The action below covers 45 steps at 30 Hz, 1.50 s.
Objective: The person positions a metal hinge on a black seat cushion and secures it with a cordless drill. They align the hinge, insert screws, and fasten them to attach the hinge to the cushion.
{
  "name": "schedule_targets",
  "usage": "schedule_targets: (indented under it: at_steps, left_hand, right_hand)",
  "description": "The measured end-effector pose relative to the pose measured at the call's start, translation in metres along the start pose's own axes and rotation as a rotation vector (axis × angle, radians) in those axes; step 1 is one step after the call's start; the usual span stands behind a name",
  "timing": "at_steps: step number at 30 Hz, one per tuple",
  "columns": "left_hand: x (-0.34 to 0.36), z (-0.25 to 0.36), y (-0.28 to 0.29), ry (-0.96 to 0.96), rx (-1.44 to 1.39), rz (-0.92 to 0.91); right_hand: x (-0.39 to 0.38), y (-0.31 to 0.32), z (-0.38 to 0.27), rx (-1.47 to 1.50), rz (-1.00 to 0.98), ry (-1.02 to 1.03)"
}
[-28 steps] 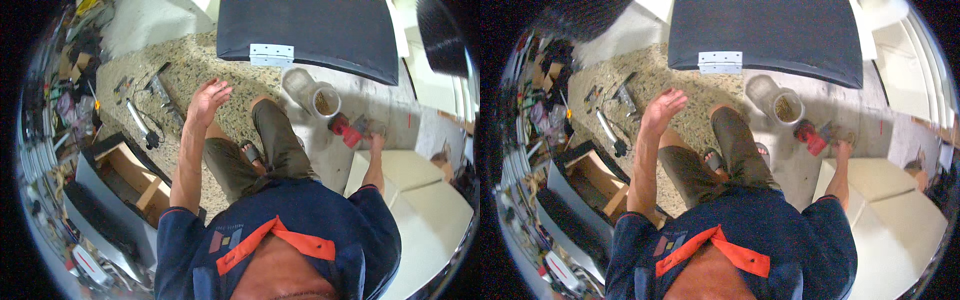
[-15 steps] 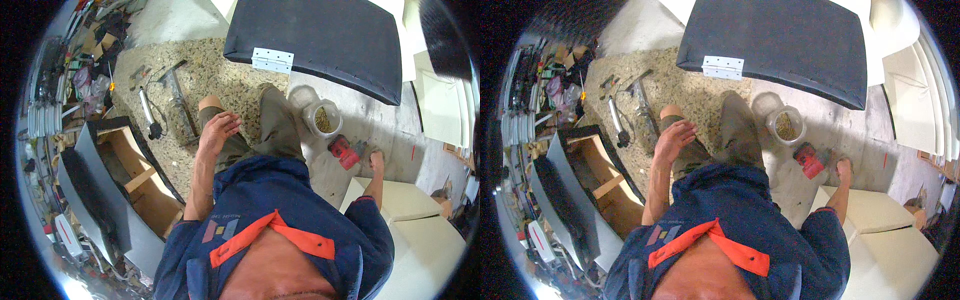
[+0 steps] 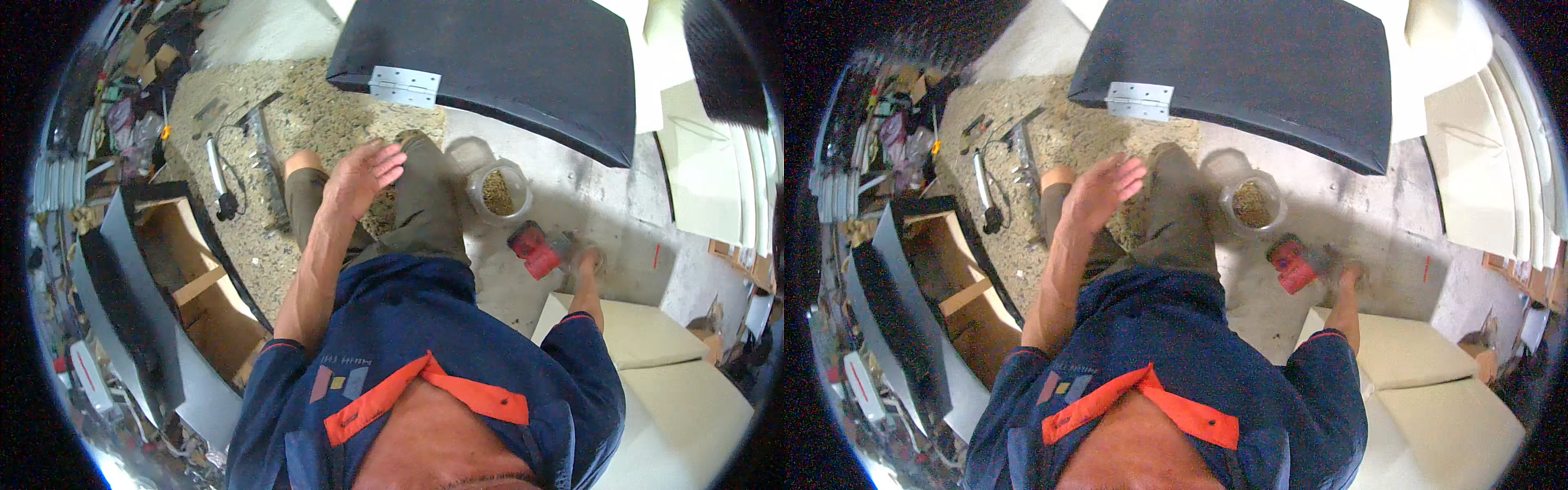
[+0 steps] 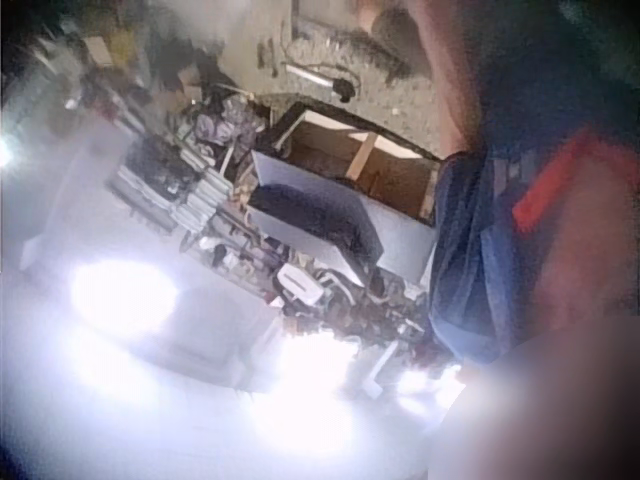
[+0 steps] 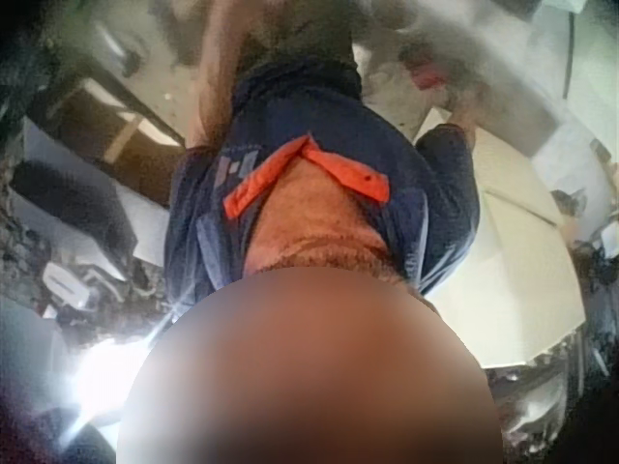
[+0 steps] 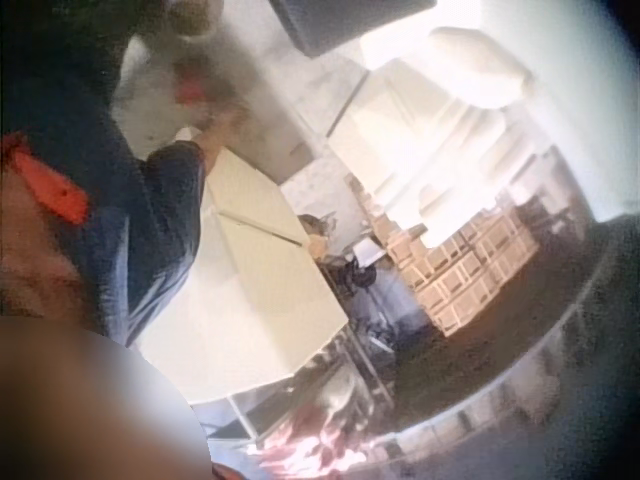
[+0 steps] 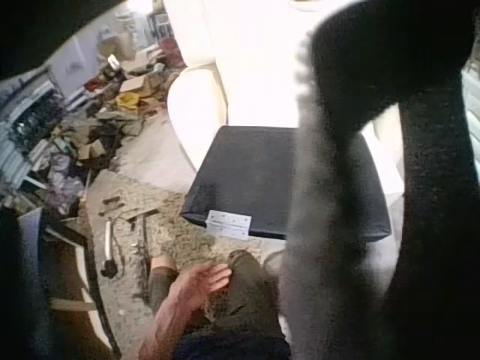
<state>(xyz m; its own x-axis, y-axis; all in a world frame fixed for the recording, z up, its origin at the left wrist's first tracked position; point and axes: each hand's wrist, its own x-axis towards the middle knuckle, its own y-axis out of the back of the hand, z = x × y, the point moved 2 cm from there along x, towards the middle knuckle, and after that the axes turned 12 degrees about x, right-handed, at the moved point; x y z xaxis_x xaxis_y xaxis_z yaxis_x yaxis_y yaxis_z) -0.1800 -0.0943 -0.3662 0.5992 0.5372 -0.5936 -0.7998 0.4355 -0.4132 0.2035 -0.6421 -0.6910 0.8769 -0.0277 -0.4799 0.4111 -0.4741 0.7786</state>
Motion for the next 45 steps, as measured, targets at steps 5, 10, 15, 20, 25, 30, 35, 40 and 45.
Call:
schedule_targets:
  at_steps: [5,10,15,20,25,30,35,40,45]
  left_hand:
    - [0.011,0.004,-0.01,-0.05,-0.017,-0.094]
    - [0.01,0.002,-0.003,-0.011,0.058,-0.13]
    - [0.019,0.002,-0.002,0.027,0.041,-0.132]
    - [0.04,0.005,-0.01,-0.042,-0.114,-0.14]
    - [0.064,0.015,-0.027,-0.113,-0.204,-0.07]
    - [0.07,0.022,-0.044,-0.087,-0.16,0.059]
    - [0.064,0.024,-0.055,-0.077,-0.091,0.102]
    - [0.067,0.027,-0.061,-0.037,-0.11,0.095]
    - [0.071,0.032,-0.062,-0.034,-0.161,0.129]
  right_hand:
    - [0.03,-0.001,0.034,-0.189,-0.034,0.132]
    - [0.026,0.006,0.035,-0.043,-0.014,0.273]
    - [-0.025,0.04,-0.001,-0.14,0.068,0.233]
    - [-0.082,0.077,-0.04,0.598,0.071,0.017]
    - [-0.134,0.107,-0.085,1.123,0.134,-0.022]
    - [-0.162,0.105,-0.127,1.169,-0.012,0.079]
    - [-0.162,0.092,-0.146,1.0,0.061,0.041]
    - [-0.149,0.075,-0.162,0.934,-0.008,0.041]
    - [-0.149,0.065,-0.169,0.954,-0.099,0.056]
